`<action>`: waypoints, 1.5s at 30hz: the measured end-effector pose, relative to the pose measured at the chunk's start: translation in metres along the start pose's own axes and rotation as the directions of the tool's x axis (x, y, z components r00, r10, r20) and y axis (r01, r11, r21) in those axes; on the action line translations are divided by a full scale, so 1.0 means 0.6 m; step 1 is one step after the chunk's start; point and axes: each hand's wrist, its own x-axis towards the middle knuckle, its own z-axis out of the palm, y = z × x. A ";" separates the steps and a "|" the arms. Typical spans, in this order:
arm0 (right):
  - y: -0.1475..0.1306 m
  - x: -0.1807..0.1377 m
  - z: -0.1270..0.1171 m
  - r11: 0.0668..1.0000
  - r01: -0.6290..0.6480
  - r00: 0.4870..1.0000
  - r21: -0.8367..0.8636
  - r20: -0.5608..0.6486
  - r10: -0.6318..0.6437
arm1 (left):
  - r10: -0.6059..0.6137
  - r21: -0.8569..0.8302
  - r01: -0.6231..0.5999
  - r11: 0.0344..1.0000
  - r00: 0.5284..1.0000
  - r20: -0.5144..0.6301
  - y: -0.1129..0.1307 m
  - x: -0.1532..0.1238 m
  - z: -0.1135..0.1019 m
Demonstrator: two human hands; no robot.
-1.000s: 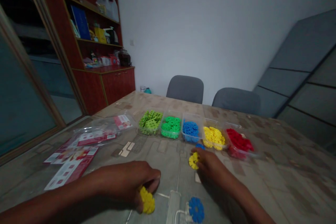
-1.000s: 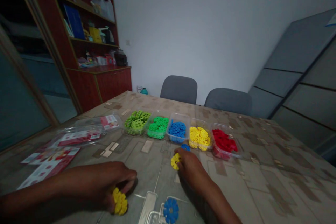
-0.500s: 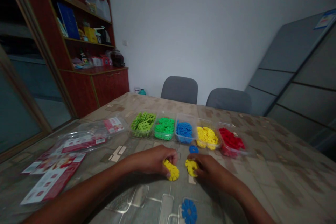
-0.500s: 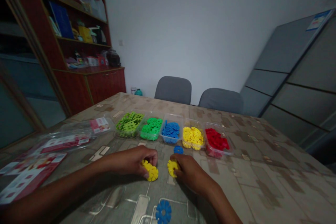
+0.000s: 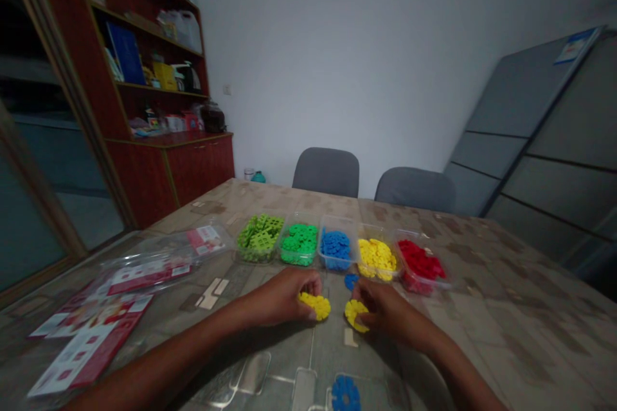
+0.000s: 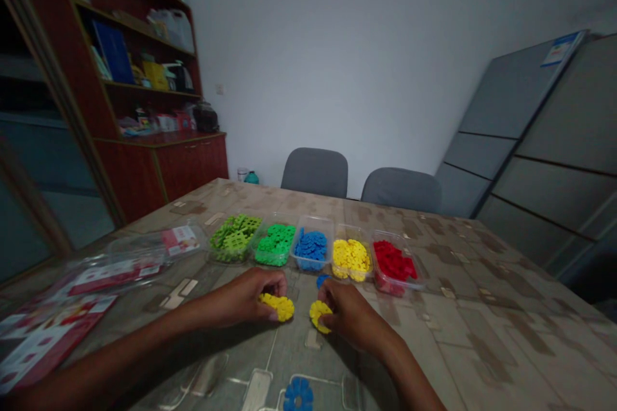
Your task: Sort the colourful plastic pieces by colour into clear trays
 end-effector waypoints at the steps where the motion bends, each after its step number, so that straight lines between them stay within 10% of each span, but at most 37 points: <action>1: 0.004 0.003 -0.009 1.000 -0.006 0.999 0.027 -0.041 0.007 | 0.007 -0.021 -0.008 1.000 0.999 -0.034 0.005 0.008 -0.001; 11: 0.069 0.068 -0.111 0.967 -0.023 0.879 0.253 -0.456 0.141 | -0.019 -0.020 0.013 1.000 0.941 -0.339 0.087 0.223 -0.028; 17: 0.082 0.049 -0.123 0.968 -0.013 0.888 0.251 -0.441 0.127 | -0.025 -0.029 0.016 0.999 0.939 -0.342 0.077 0.259 -0.006; 27: 0.022 0.029 -0.089 0.990 0.029 0.999 0.140 -0.038 -0.024 | 0.053 -0.144 -0.069 0.987 0.993 -0.108 0.060 0.053 -0.038; 38: -0.058 -0.010 -0.017 0.997 0.017 0.902 -0.071 0.432 0.015 | -0.040 -0.057 0.064 0.996 0.935 0.353 0.011 -0.230 -0.028; 45: -0.069 -0.068 0.024 0.972 0.071 0.928 -0.223 0.372 0.018 | -0.079 0.023 0.075 0.997 0.941 0.330 0.023 -0.273 -0.018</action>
